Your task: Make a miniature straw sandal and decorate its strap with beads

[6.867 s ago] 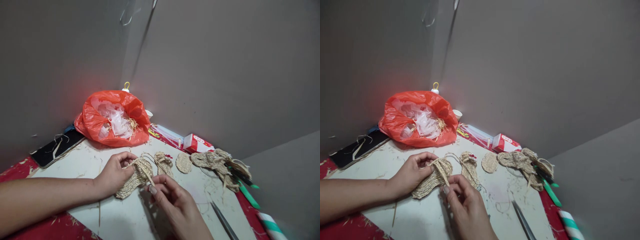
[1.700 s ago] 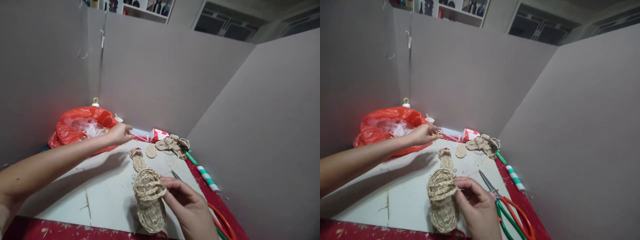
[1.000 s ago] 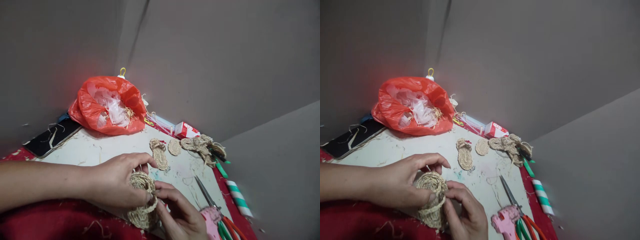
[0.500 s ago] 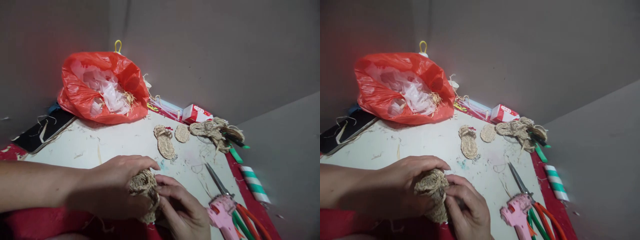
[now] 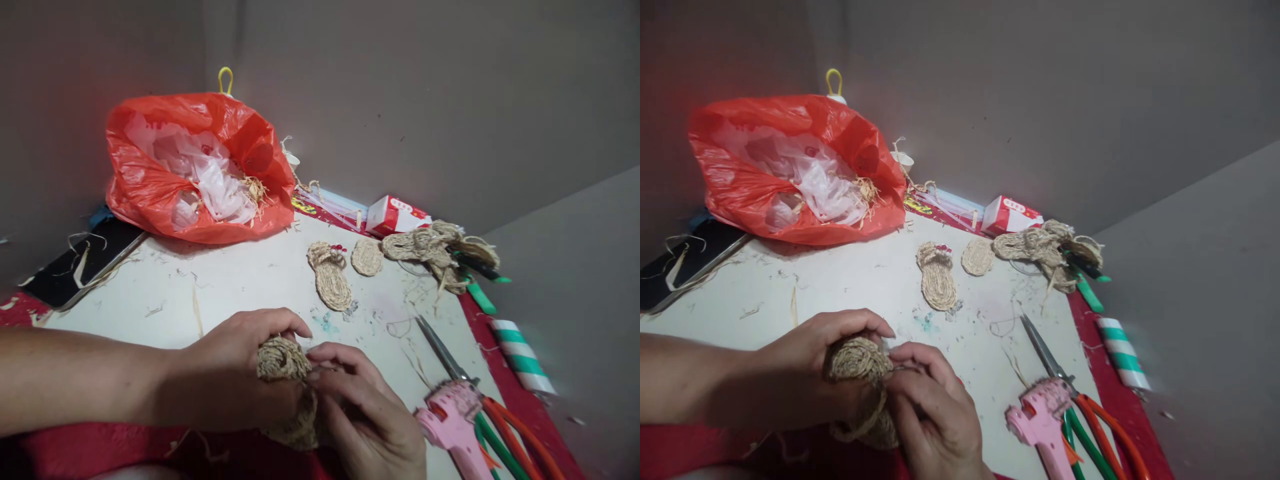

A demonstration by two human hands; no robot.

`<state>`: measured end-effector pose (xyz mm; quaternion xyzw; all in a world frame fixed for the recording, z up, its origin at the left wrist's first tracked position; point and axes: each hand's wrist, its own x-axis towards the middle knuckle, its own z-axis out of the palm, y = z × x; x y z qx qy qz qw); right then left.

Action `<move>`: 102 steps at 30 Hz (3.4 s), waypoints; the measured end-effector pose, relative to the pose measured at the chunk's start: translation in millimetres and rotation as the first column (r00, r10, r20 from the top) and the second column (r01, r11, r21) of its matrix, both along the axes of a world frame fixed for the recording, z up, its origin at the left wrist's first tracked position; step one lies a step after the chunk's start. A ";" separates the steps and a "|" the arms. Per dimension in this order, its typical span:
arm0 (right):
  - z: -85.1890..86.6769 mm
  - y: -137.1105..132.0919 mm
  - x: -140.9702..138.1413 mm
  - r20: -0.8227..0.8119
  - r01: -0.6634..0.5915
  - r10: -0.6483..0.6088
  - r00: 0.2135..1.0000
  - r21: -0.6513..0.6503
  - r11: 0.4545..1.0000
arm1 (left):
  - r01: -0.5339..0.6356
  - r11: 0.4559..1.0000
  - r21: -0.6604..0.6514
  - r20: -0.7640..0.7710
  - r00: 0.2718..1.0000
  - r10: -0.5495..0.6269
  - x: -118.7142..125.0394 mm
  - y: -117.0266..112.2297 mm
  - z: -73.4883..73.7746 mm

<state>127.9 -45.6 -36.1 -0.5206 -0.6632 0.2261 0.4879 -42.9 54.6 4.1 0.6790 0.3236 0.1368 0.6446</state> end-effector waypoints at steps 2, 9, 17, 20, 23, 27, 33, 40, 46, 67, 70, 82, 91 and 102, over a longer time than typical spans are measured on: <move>-1.1 -1.0 -0.8 0.018 0.005 -0.005 1.000 0.009 1.000 | -0.007 0.998 -0.064 -0.001 1.000 0.007 0.8 -1.2 -2.6; -8.2 -4.8 0.0 0.022 0.002 -0.003 1.000 0.030 1.000 | -0.044 0.930 -0.364 0.128 0.987 0.096 3.2 -2.3 -11.7; 8.2 -4.9 1.9 -0.047 0.039 -0.042 0.998 -0.057 0.998 | -0.032 0.945 -0.326 0.135 0.988 0.079 2.3 1.5 -7.7; 10.3 -2.0 -0.6 -0.095 0.173 -0.194 0.976 -0.196 0.965 | -0.001 0.975 -0.224 0.135 0.990 0.032 1.1 1.1 -7.8; 12.2 3.8 -2.1 -0.095 0.102 -0.141 0.985 -0.335 0.937 | 0.010 0.991 -0.131 0.111 0.994 0.004 0.4 -1.2 -8.4; 19.1 8.5 -2.3 -0.039 0.068 -0.091 0.995 -0.400 0.914 | 0.016 0.998 -0.066 0.085 0.996 -0.011 1.6 -3.4 -10.2; 19.8 8.5 -4.9 -0.078 0.002 -0.046 0.996 -0.493 0.870 | 0.070 0.997 -0.041 0.028 0.997 -0.069 5.8 -2.3 -9.8; 14.8 10.0 -10.0 -0.208 -0.069 -0.059 0.976 -0.555 0.829 | 0.069 0.987 -0.148 0.054 0.997 -0.062 10.2 -6.9 -5.6; 13.3 12.3 -7.2 -0.474 -0.272 -0.061 0.878 -0.601 0.751 | 0.088 0.985 -0.146 0.098 0.992 -0.074 10.8 -9.3 -4.0; 11.1 15.1 -6.1 -0.427 -0.244 -0.045 0.903 -0.597 0.764 | 0.080 0.997 0.011 -0.031 0.996 -0.080 13.3 -11.6 -7.3; 6.9 16.5 -1.8 -0.593 -0.379 -0.060 0.803 -0.584 0.718 | 0.067 0.997 0.026 -0.009 0.998 -0.066 11.6 -12.7 -8.9; 14.9 14.7 7.1 -0.386 -0.266 0.006 0.922 -0.624 0.734 | 0.108 0.965 -0.239 0.051 0.994 -0.098 8.7 -3.4 -2.8; 14.9 15.5 -4.8 -0.264 -0.135 -0.026 0.964 -0.571 0.809 | 0.057 0.994 -0.090 0.012 0.998 -0.056 11.7 -13.5 -17.7; 5.8 23.8 7.1 -0.773 -0.581 -0.112 0.625 -0.556 0.595 | -0.008 0.970 -0.243 0.151 0.987 0.046 8.2 -17.0 -12.2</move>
